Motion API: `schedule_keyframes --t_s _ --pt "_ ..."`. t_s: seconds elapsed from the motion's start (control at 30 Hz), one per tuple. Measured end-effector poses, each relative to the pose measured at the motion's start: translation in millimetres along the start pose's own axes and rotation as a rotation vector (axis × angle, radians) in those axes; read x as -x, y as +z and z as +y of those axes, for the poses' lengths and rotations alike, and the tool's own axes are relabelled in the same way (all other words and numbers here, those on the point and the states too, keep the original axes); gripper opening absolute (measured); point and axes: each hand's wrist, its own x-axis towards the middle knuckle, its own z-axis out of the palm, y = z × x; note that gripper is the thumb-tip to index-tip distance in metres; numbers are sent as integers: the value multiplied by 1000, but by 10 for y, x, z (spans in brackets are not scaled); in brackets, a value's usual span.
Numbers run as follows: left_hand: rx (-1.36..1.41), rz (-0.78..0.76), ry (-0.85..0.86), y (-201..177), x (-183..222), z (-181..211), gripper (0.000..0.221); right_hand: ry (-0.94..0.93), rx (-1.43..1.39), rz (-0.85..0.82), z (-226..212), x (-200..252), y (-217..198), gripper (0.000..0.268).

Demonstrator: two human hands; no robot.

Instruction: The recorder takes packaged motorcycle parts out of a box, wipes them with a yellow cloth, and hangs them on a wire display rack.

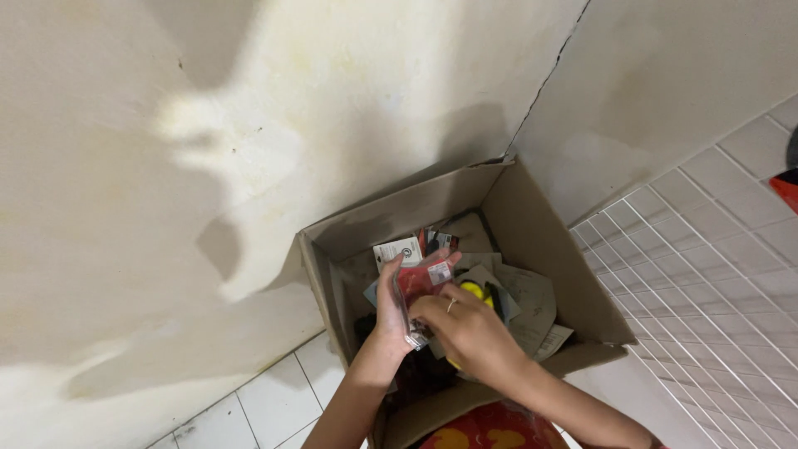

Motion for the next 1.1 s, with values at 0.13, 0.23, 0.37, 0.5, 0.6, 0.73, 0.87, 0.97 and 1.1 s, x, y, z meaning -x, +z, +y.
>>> schedule_keyframes --t_s 0.13,0.23,0.37,0.5,0.6,0.73,0.87,0.97,1.1 --pt "46 52 24 -42 -61 -15 82 19 -14 -21 151 -15 24 29" --pt "133 183 29 -2 -56 0 80 128 -72 7 320 -45 21 31" --pt "205 208 34 -157 -87 6 82 286 -140 58 341 -9 49 31" --pt "196 158 62 140 -16 92 88 345 -218 97 527 97 64 32" --pt "239 378 106 502 79 152 76 403 -189 159 539 170 132 29" --pt "230 262 195 86 7 102 72 337 8 167 347 236 233 29" --pt "222 3 244 -176 -52 66 77 306 -8 131 137 411 473 36" --pt "251 -68 257 -162 -32 70 74 275 -27 135 244 414 466 29" --pt "227 -98 228 -111 -26 16 76 349 82 221 309 187 185 34"
